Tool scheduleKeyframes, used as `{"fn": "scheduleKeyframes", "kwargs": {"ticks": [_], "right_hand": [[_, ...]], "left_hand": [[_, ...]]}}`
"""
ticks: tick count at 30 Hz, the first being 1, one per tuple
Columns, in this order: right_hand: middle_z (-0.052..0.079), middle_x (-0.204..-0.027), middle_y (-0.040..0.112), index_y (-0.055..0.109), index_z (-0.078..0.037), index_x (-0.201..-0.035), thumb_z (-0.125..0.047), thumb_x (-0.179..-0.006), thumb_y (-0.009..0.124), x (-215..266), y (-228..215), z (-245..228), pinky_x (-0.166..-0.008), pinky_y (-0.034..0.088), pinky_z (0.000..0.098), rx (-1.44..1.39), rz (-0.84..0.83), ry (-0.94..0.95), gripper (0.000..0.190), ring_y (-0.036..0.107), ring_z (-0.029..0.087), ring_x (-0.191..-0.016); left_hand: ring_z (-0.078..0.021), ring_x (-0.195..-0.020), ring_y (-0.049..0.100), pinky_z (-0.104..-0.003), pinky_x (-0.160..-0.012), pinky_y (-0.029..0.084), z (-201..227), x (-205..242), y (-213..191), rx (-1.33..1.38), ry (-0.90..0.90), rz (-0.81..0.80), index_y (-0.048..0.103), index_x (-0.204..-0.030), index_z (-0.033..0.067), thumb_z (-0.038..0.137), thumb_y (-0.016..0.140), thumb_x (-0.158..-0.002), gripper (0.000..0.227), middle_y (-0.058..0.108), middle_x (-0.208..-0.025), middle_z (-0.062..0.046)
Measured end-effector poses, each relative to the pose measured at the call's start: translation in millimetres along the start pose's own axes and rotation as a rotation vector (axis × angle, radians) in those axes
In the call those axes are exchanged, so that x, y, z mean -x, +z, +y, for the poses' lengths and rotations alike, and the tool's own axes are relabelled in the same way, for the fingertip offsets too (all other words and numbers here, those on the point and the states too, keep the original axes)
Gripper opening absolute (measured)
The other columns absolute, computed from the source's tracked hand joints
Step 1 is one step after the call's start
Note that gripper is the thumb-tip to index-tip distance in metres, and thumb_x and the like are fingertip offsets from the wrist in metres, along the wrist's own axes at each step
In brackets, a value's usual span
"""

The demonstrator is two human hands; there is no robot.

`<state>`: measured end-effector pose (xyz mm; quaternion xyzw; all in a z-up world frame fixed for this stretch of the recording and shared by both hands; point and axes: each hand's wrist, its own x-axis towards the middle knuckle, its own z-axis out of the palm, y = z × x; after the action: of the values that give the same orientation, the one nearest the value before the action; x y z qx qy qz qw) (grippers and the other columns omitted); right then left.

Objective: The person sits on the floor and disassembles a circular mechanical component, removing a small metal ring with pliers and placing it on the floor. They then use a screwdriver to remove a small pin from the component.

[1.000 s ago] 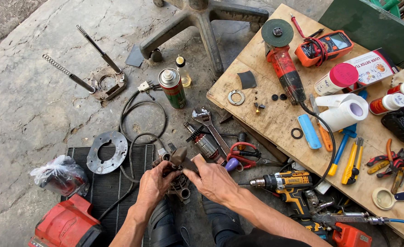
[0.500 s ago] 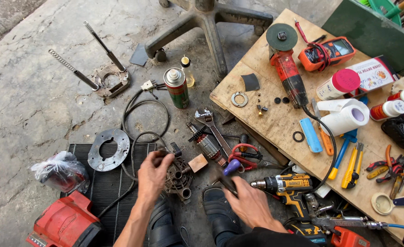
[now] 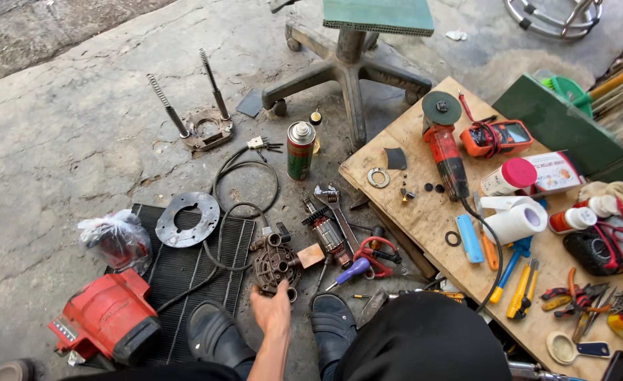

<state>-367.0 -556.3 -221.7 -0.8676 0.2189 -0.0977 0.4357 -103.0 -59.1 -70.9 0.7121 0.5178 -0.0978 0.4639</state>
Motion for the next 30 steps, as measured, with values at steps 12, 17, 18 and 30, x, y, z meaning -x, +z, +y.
{"fn": "scheduleKeyframes", "kwargs": {"ticks": [12,17,18,30], "right_hand": [[0.032,-0.124,0.073,0.068,0.014,-0.15,0.0,-0.133,0.056,-68,-55,-487,-0.111,0.054,0.0332,-0.041,0.28,-0.134,0.025,0.072,0.031,-0.114],[-0.003,-0.121,0.091,0.083,-0.02,-0.128,-0.03,-0.095,0.078,-69,93,-645,-0.106,0.056,0.0271,0.144,-0.319,0.232,0.035,0.08,0.009,-0.114],[-0.003,-0.121,0.091,0.083,-0.02,-0.128,-0.03,-0.095,0.078,-79,129,-624,-0.106,0.056,0.0271,0.148,-0.323,0.237,0.035,0.08,0.009,-0.114],[0.012,-0.151,0.066,0.064,-0.009,-0.149,-0.032,-0.104,0.068,-132,258,-468,-0.109,0.05,0.0547,0.456,-0.437,-0.3,0.051,0.06,0.037,-0.136]], "left_hand": [[-0.0279,-0.124,0.073,-0.044,-0.107,0.058,22,22,23,0.264,0.442,-0.114,0.06,-0.147,0.0151,0.02,0.07,-0.1,0.048,0.075,-0.139,-0.012],[-0.0345,-0.154,0.047,-0.049,-0.127,0.038,21,-10,39,0.109,0.87,-0.468,0.044,-0.172,0.0212,0.035,0.059,-0.105,0.07,0.053,-0.166,-0.019],[-0.0345,-0.154,0.047,-0.049,-0.127,0.038,25,-11,31,0.107,0.863,-0.47,0.044,-0.172,0.0212,0.035,0.059,-0.105,0.07,0.053,-0.166,-0.019],[-0.0303,-0.134,0.064,-0.049,-0.1,0.06,-13,-80,0,-0.422,0.666,-0.124,0.054,-0.16,0.025,0.038,0.089,-0.088,0.082,0.06,-0.144,-0.007]]}}
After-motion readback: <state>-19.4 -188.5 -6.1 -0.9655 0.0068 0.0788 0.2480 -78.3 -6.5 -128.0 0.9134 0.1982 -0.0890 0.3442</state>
